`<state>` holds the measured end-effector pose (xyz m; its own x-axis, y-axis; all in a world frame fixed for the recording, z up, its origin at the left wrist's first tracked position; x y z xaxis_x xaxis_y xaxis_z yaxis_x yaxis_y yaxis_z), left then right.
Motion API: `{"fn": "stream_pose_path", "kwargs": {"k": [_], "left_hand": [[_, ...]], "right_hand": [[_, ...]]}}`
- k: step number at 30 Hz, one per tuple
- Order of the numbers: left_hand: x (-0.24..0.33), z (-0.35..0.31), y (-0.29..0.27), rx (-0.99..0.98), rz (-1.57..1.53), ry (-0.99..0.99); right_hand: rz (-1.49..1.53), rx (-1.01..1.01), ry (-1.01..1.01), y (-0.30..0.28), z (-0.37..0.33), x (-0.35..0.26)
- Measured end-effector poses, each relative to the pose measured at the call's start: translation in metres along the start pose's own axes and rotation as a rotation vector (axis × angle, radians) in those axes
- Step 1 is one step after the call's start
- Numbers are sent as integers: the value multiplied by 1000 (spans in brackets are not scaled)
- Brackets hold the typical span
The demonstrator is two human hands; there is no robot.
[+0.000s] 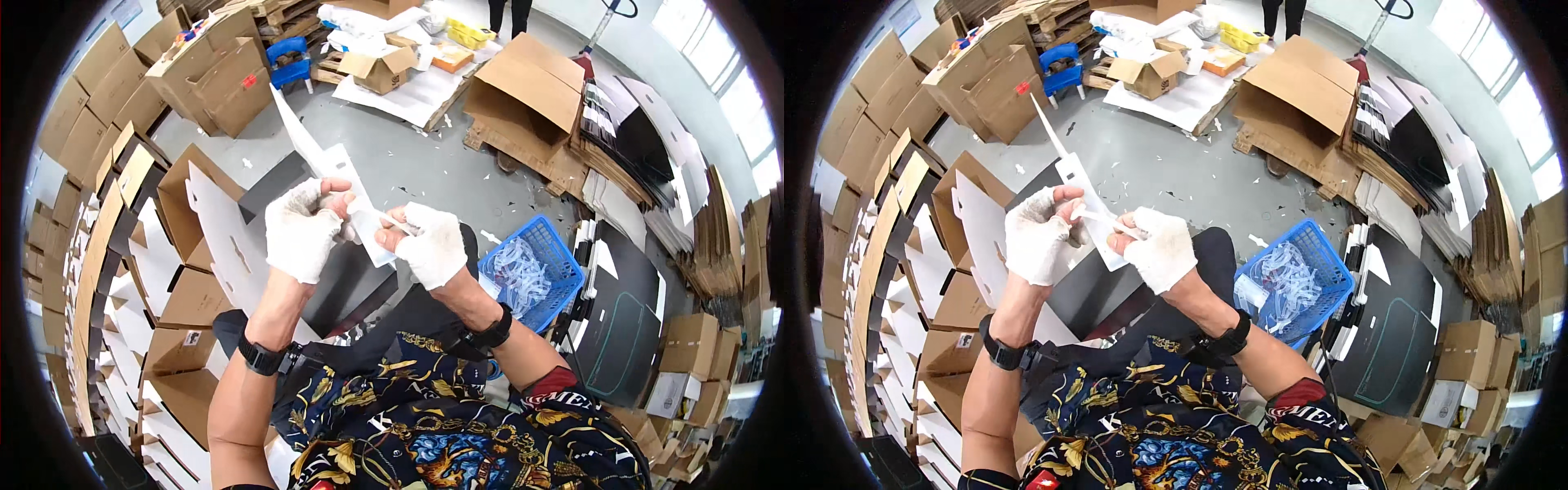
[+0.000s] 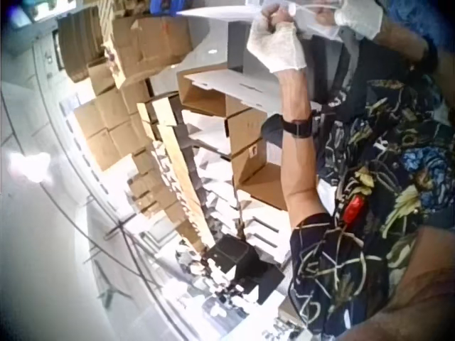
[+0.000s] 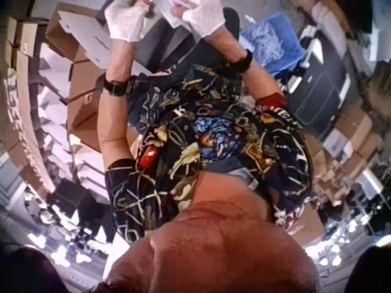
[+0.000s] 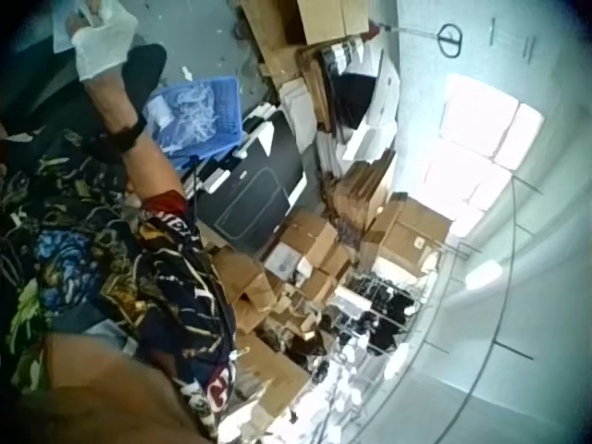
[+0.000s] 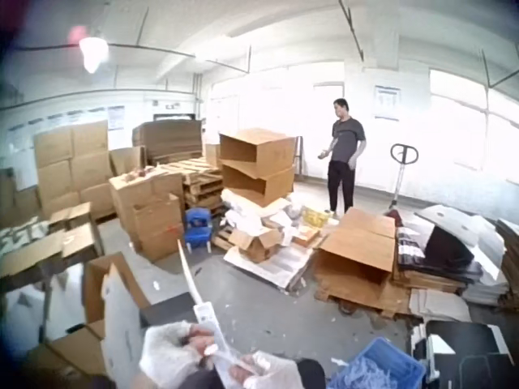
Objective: The person assembles flat-packed cardboard boxes by folding the panels and inserting white plastic tabs into designated slots to secure the structure. They handle multiple units sequentially, picking up new panels from a stack, folding them into shape, and placing the finished boxes into a pile.
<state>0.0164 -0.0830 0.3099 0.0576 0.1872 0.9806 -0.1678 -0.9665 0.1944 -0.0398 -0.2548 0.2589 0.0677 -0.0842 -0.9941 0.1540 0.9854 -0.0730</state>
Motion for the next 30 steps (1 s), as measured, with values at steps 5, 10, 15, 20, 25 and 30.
{"fn": "stream_pose_path", "kwargs": {"k": [5,10,15,20,25,30], "left_hand": [[-9,-3,-39,82,-201,-74],[-19,8,-49,101,-265,-126],[-20,24,-52,119,-179,-157],[-21,39,-50,-68,-331,-223],[-16,42,-47,-247,-457,-154],[-22,43,-46,-176,-454,-160]], "right_hand": [[112,-96,76,24,-6,-4],[6,-249,138,38,3,-7],[-3,-300,106,37,25,-18],[155,-318,156,42,35,-8],[447,-477,386,34,40,-5],[515,-492,445,32,37,-15]]}}
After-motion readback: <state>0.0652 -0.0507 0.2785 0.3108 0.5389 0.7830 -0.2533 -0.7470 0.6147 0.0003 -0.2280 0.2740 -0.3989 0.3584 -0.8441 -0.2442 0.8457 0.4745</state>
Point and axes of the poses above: each hand's wrist, its own z-axis towards the middle knuckle, its own y-axis out of the palm, x = y × z, the point moved 3 cm from there along z, towards the middle knuckle, and after that the axes turned 9 degrees about -z, right-handed, at the moved point
